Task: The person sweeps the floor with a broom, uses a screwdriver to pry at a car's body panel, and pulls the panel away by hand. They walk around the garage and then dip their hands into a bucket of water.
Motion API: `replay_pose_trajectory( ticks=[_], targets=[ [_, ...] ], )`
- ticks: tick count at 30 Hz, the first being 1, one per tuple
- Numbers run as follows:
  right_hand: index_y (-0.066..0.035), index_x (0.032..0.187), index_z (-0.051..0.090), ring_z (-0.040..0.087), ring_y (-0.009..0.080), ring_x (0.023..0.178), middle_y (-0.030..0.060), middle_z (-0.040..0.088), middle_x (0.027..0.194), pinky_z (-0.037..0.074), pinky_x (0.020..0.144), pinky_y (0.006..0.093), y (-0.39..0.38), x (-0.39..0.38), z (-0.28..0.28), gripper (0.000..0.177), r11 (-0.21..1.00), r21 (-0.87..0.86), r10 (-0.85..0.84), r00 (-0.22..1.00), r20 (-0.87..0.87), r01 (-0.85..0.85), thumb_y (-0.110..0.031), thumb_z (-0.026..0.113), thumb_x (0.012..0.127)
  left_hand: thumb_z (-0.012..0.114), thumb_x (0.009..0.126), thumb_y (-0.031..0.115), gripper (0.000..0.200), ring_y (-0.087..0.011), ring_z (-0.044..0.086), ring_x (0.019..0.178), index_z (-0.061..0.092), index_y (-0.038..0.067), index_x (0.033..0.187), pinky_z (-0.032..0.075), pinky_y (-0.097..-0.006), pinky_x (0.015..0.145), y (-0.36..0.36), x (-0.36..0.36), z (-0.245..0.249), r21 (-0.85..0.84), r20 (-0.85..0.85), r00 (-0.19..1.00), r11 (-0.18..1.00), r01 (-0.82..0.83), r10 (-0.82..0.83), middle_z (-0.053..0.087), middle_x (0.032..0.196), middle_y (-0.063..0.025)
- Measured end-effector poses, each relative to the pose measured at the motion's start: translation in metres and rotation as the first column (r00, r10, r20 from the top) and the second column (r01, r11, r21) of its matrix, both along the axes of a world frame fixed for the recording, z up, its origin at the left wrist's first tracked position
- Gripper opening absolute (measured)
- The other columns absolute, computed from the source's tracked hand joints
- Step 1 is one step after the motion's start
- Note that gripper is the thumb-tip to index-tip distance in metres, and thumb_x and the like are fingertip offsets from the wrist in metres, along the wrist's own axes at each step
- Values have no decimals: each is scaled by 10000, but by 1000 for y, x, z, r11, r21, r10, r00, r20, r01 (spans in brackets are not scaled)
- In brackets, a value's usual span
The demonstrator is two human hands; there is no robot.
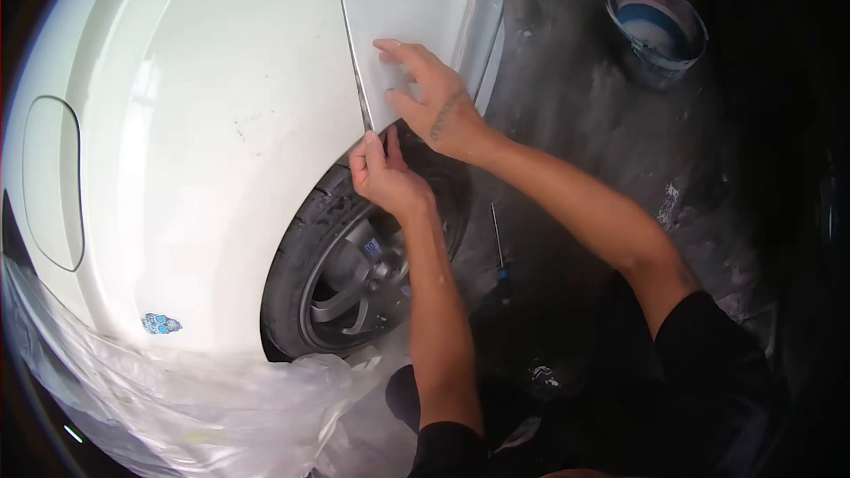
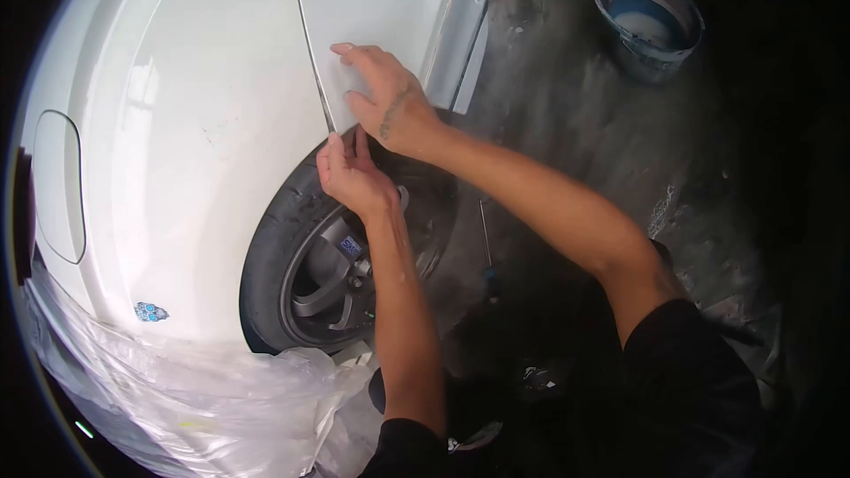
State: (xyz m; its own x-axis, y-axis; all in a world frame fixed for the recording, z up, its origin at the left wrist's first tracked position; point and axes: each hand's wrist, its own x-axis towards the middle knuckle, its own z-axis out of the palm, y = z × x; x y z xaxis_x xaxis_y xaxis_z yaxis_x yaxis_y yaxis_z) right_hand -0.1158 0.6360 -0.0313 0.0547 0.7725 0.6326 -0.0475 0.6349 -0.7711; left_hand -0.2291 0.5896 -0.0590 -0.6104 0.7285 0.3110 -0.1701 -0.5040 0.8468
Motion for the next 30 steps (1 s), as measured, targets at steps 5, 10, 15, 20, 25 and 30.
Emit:
replay_pose_trajectory(
  ticks=[5, 10, 15, 20, 25, 30],
  targets=[
    [-91, 1455, 503, 515, 365, 1291, 163, 558, 1370, 447, 1070, 422, -3, 5, 0, 597, 999, 21, 27, 1000, -1, -27, -23, 590, 869, 565, 1024, 95, 149, -278, 649, 1031, 577, -14, 922, 547, -462, 999, -4, 1, 4, -7, -19, 997, 997, 78, -78, 646, 1092, -177],
    [-91, 1461, 499, 544, 369, 1246, 169, 580, 1327, 459, 1050, 421, 14, 10, -10, 604, 997, 55, 63, 998, -21, -62, -18, 585, 867, 558, 1035, 107, 138, -287, 646, 1058, 559, -2, 951, 545, -465, 989, -5, 4, 1, 8, -65, 994, 996, 90, -89, 652, 1115, -186],
    [-46, 1401, 527, 611, 381, 1080, 166, 651, 1157, 509, 958, 456, 14, 4, -12, 574, 996, 84, 14, 991, -134, -2, 15, 554, 831, 547, 1052, 169, 154, -324, 623, 1115, 516, 18, 1058, 534, -482, 994, -7, 8, 1, -13, -46, 995, 996, 87, -88, 635, 1183, -205],
    [-96, 1398, 548, 629, 365, 1079, 165, 656, 1152, 511, 965, 446, 10, -2, -4, 565, 998, -62, 14, 980, -201, -27, 0, 565, 841, 561, 1053, 152, 130, -251, 618, 1062, 541, 27, 1025, 543, -459, 976, -12, 9, 8, -39, -20, 996, 995, 91, -91, 630, 1130, -139],
    [-77, 1387, 578, 619, 264, 996, 123, 641, 1090, 512, 895, 372, 14, -3, 6, 534, 993, -101, 41, 983, -180, -60, -103, 643, 857, 542, 1069, 134, 127, -197, 644, 1006, 563, 32, 997, 561, -443, 955, -9, -1, 0, -26, -36, 996, 996, 81, -81, 649, 1075, -108],
    [-63, 1394, 564, 614, 256, 1025, 123, 636, 1112, 510, 899, 373, 14, -9, 14, 529, 996, -84, 19, 995, -101, -28, -152, 666, 882, 583, 1051, 118, 126, -184, 637, 1006, 564, 24, 969, 561, -445, 983, -11, 10, 3, 43, 40, 998, 998, 42, -44, 634, 1048, -90]
  ],
)
